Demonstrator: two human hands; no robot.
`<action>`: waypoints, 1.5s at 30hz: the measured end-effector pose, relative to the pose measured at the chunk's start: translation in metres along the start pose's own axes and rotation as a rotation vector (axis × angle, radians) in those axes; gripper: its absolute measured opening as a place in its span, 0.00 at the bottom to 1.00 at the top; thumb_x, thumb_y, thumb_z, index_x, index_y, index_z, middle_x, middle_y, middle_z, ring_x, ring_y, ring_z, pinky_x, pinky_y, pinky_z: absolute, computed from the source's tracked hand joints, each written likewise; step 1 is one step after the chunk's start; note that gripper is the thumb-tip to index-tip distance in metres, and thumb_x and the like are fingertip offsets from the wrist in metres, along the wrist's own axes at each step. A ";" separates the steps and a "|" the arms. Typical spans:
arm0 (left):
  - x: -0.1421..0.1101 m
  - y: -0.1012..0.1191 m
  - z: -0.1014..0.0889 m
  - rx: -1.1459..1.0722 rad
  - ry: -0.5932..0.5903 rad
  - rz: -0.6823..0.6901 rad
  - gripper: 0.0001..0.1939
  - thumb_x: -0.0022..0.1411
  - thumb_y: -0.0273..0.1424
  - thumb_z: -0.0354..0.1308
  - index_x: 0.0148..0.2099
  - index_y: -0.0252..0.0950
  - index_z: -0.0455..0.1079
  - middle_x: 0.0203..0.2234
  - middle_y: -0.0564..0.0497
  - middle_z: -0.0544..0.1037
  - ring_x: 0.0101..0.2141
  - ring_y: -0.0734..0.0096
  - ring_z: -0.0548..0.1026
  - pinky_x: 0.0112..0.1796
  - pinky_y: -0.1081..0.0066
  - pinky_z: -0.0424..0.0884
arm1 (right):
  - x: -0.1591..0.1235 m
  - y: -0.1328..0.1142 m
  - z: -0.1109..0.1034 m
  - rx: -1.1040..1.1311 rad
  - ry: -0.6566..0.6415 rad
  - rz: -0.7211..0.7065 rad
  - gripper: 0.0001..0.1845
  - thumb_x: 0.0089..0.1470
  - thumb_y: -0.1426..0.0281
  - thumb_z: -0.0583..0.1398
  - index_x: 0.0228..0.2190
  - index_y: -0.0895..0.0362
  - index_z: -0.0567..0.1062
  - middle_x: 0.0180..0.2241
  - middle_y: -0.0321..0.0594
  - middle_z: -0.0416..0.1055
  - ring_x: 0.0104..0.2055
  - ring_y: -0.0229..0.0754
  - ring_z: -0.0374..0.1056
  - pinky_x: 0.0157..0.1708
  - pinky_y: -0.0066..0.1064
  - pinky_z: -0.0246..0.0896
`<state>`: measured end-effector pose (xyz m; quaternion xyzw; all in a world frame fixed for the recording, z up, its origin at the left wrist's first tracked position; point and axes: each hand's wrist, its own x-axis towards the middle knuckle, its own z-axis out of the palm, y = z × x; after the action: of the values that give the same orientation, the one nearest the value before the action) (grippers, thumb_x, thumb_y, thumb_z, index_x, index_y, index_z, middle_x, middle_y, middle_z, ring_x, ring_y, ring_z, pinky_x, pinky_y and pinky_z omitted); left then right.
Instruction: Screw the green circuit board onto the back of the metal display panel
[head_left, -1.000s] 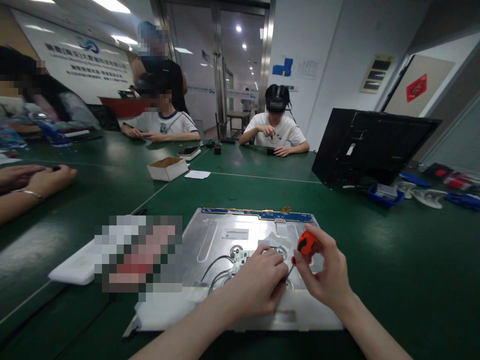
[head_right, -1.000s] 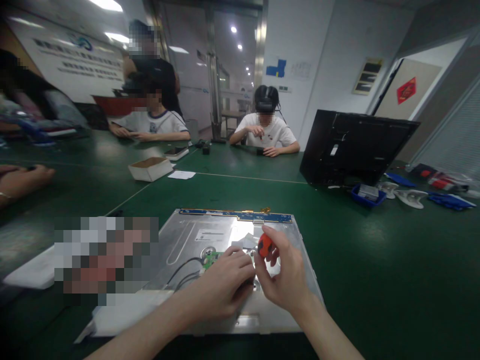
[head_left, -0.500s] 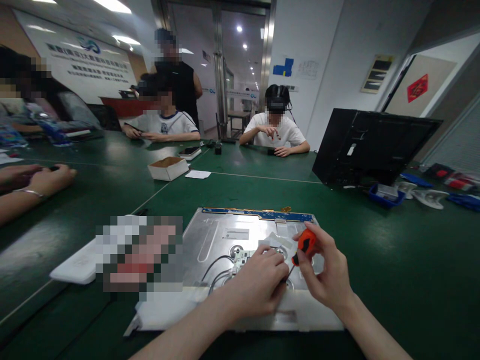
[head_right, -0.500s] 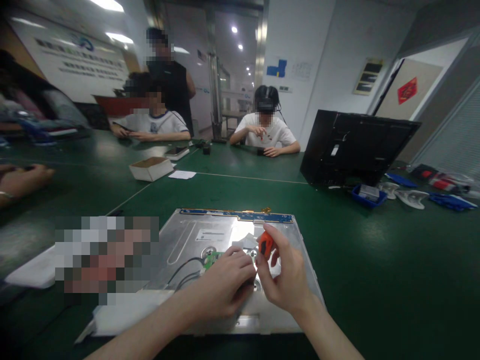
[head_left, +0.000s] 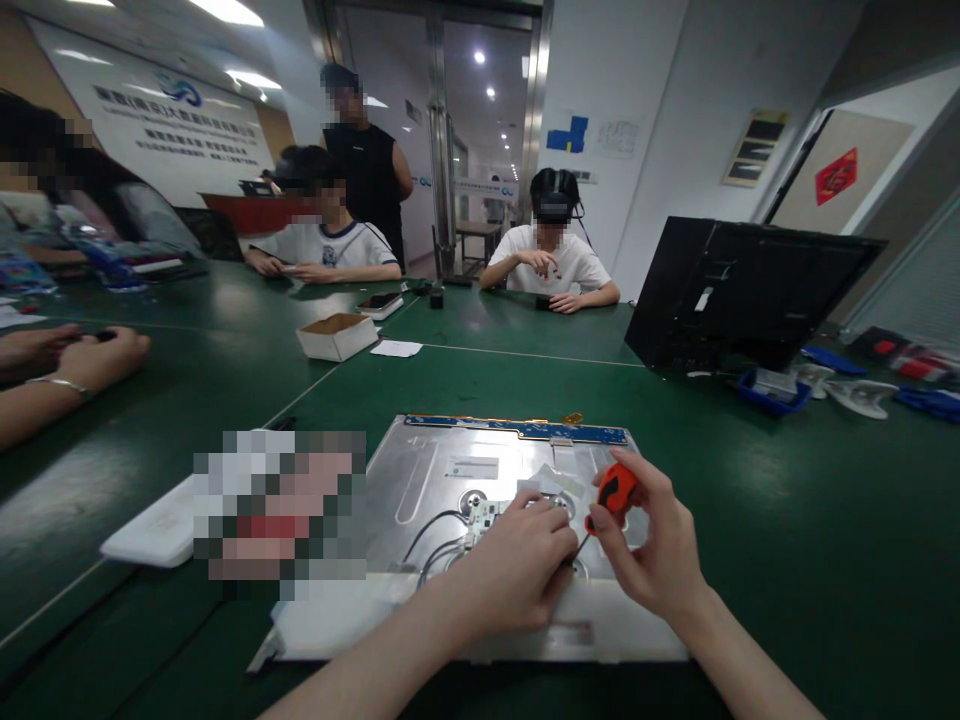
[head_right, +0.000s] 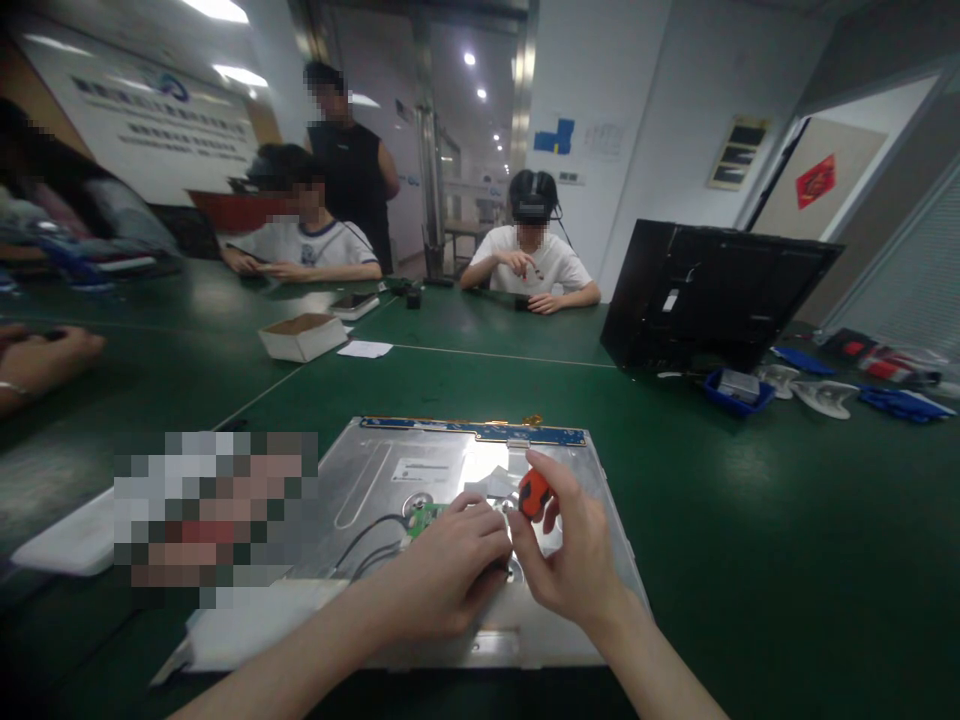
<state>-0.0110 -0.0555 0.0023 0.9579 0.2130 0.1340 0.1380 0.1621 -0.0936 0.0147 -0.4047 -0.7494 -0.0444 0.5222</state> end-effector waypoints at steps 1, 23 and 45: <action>0.000 0.000 -0.001 0.006 -0.004 0.001 0.07 0.58 0.25 0.54 0.39 0.36 0.69 0.37 0.47 0.75 0.40 0.59 0.72 0.50 0.58 0.60 | 0.000 -0.001 0.000 0.012 -0.007 0.007 0.27 0.58 0.73 0.56 0.58 0.55 0.58 0.32 0.37 0.69 0.25 0.37 0.66 0.21 0.28 0.66; 0.000 0.000 0.000 0.019 -0.012 -0.004 0.06 0.58 0.25 0.55 0.38 0.36 0.69 0.37 0.47 0.75 0.40 0.60 0.72 0.49 0.59 0.60 | 0.002 -0.001 -0.001 -0.060 0.028 -0.028 0.25 0.57 0.74 0.55 0.56 0.55 0.60 0.26 0.33 0.67 0.21 0.36 0.64 0.19 0.28 0.63; 0.000 0.001 -0.002 0.024 -0.016 -0.016 0.02 0.57 0.25 0.55 0.33 0.36 0.67 0.34 0.48 0.75 0.39 0.61 0.72 0.50 0.58 0.61 | 0.000 0.003 0.003 -0.100 0.092 0.003 0.30 0.58 0.71 0.59 0.60 0.51 0.58 0.30 0.35 0.69 0.25 0.38 0.67 0.22 0.30 0.68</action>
<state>-0.0111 -0.0556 0.0048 0.9588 0.2212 0.1226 0.1291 0.1617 -0.0904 0.0120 -0.4290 -0.7207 -0.0994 0.5355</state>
